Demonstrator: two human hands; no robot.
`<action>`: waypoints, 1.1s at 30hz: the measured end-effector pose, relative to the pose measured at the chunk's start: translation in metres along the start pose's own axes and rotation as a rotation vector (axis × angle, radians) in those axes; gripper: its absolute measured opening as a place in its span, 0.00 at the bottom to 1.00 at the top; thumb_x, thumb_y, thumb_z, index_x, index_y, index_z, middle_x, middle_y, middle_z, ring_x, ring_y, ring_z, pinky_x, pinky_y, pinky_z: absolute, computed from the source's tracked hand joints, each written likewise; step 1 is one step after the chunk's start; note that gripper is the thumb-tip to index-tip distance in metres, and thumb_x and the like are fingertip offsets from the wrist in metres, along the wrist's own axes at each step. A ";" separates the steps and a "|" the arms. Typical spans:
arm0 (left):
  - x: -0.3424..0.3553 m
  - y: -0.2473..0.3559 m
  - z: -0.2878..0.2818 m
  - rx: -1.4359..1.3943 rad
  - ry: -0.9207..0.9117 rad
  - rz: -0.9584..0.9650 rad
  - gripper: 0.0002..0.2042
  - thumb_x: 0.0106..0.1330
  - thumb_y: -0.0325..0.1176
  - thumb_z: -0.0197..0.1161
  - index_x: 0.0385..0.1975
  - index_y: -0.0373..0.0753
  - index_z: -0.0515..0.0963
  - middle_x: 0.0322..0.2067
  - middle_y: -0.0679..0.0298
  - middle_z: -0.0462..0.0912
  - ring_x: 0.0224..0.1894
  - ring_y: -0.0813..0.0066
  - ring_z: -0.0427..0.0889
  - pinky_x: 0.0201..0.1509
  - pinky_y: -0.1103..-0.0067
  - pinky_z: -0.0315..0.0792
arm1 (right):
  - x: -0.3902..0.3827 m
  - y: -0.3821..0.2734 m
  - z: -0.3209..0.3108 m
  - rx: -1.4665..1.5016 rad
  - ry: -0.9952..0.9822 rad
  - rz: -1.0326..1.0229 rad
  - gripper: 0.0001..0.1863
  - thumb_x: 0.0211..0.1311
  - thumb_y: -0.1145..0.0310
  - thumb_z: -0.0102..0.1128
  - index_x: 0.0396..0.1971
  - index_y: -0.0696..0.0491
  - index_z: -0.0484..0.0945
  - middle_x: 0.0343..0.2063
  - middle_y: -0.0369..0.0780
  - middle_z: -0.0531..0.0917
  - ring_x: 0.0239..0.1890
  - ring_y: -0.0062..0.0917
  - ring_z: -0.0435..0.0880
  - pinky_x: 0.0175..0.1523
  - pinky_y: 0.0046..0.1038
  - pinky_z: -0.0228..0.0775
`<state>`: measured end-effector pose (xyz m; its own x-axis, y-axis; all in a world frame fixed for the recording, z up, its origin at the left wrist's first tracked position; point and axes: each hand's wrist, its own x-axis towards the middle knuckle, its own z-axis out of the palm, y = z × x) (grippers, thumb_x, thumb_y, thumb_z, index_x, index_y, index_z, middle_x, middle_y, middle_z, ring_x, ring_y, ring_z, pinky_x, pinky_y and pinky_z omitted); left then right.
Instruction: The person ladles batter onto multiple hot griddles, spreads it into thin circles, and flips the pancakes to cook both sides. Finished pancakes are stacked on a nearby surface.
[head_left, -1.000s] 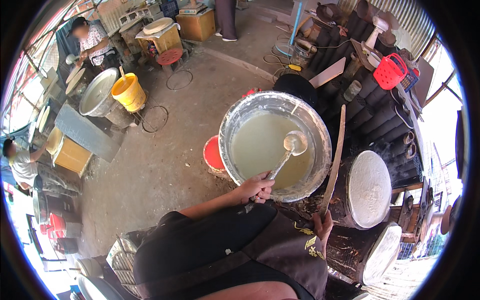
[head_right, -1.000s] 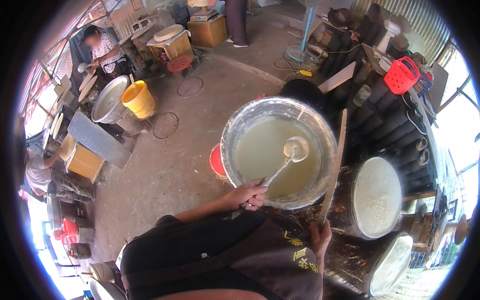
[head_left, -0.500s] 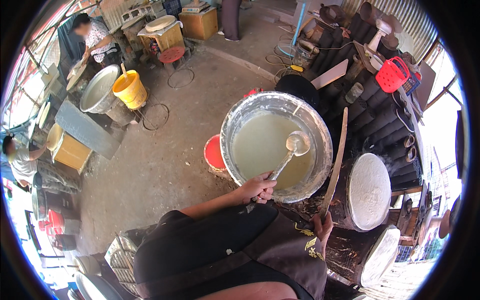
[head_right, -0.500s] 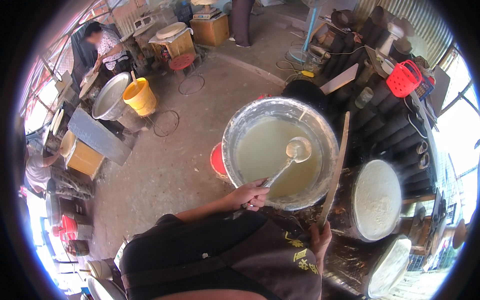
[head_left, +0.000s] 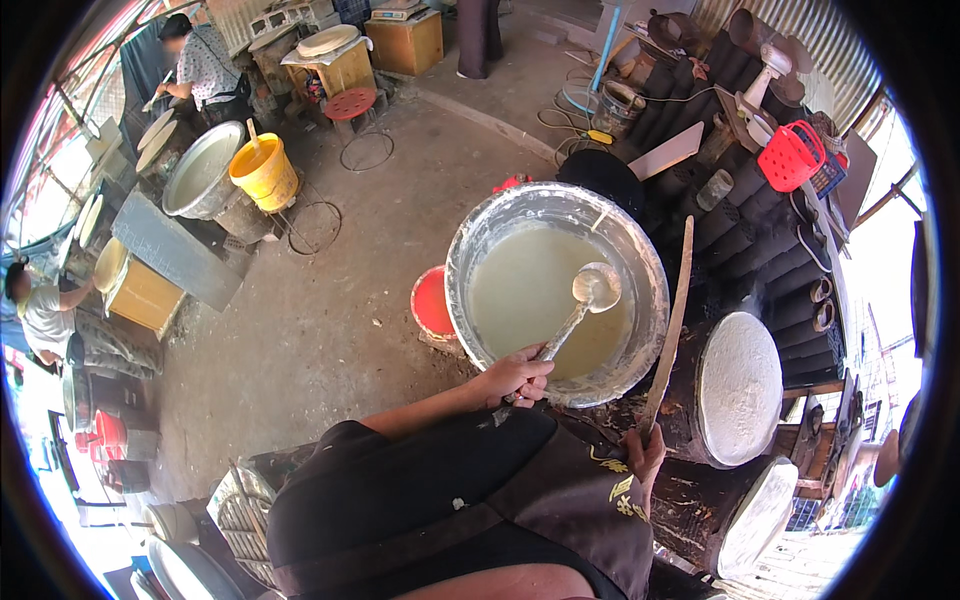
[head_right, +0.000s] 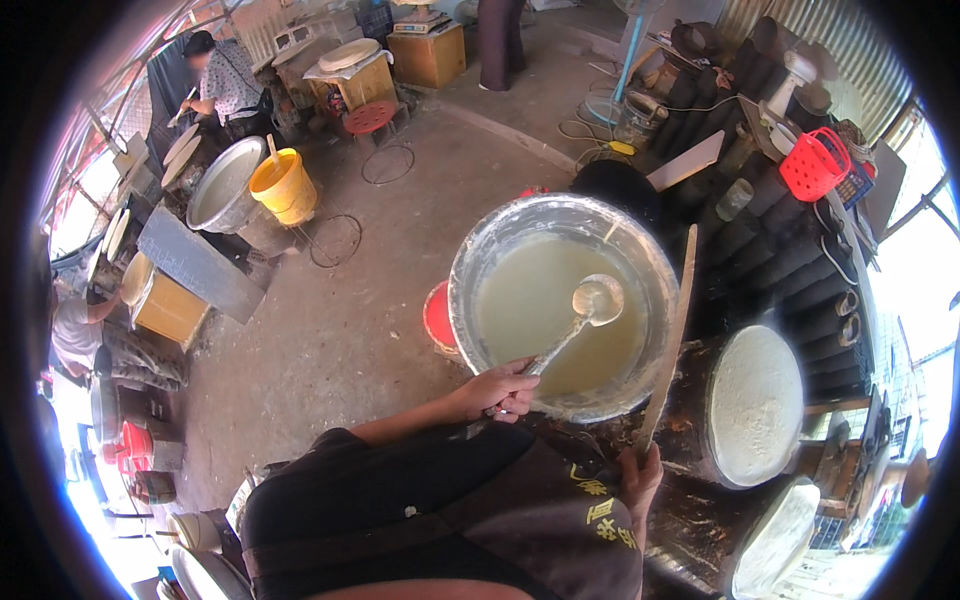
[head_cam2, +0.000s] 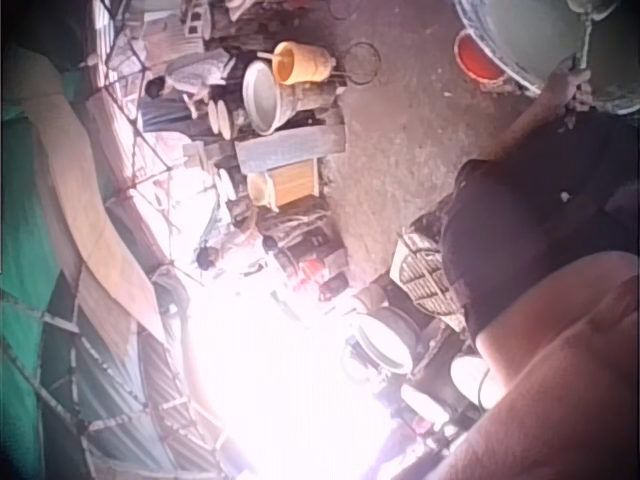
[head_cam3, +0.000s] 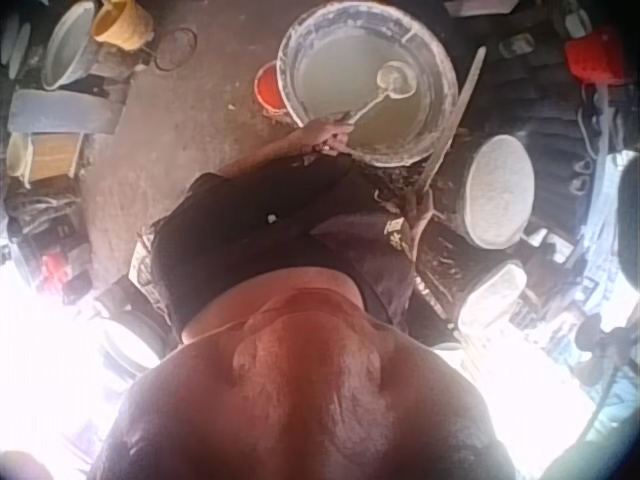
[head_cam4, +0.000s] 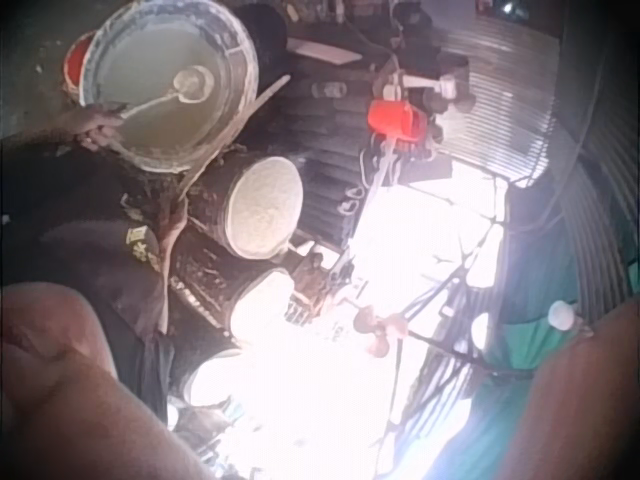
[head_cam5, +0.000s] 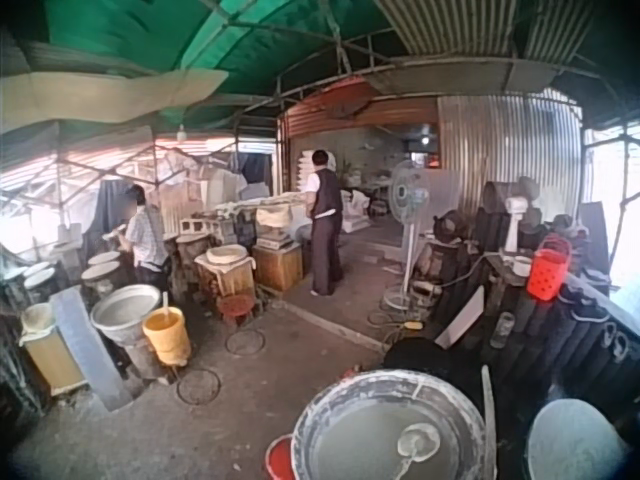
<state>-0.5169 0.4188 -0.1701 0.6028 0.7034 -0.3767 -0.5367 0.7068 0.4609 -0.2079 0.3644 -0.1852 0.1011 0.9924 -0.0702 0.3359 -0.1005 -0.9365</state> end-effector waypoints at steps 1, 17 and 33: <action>0.000 0.000 0.000 -0.003 0.002 -0.003 0.25 0.72 0.31 0.49 0.67 0.57 0.53 0.19 0.76 0.59 0.16 0.89 0.60 0.15 0.88 0.59 | 0.000 -0.001 0.001 -0.005 0.001 -0.001 0.14 0.57 0.71 0.57 0.43 0.59 0.76 0.23 0.37 0.80 0.26 0.19 0.77 0.35 0.22 0.69; -0.003 0.000 -0.003 0.031 -0.008 0.013 0.25 0.72 0.32 0.49 0.67 0.56 0.52 0.19 0.76 0.59 0.17 0.89 0.60 0.16 0.88 0.58 | 0.000 0.002 0.002 -0.061 0.010 -0.014 0.14 0.57 0.71 0.57 0.43 0.59 0.77 0.21 0.37 0.79 0.24 0.19 0.76 0.33 0.22 0.69; -0.007 0.002 -0.010 0.036 -0.028 0.026 0.25 0.73 0.35 0.48 0.67 0.54 0.51 0.20 0.76 0.58 0.17 0.90 0.59 0.16 0.89 0.56 | 0.002 -0.004 0.006 -0.096 -0.025 -0.053 0.14 0.57 0.72 0.58 0.45 0.57 0.77 0.20 0.33 0.78 0.23 0.16 0.73 0.31 0.19 0.66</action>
<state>-0.5275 0.4160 -0.1749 0.6052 0.7190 -0.3416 -0.5311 0.6844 0.4996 -0.2141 0.3676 -0.1837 0.0574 0.9979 -0.0312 0.4282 -0.0529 -0.9021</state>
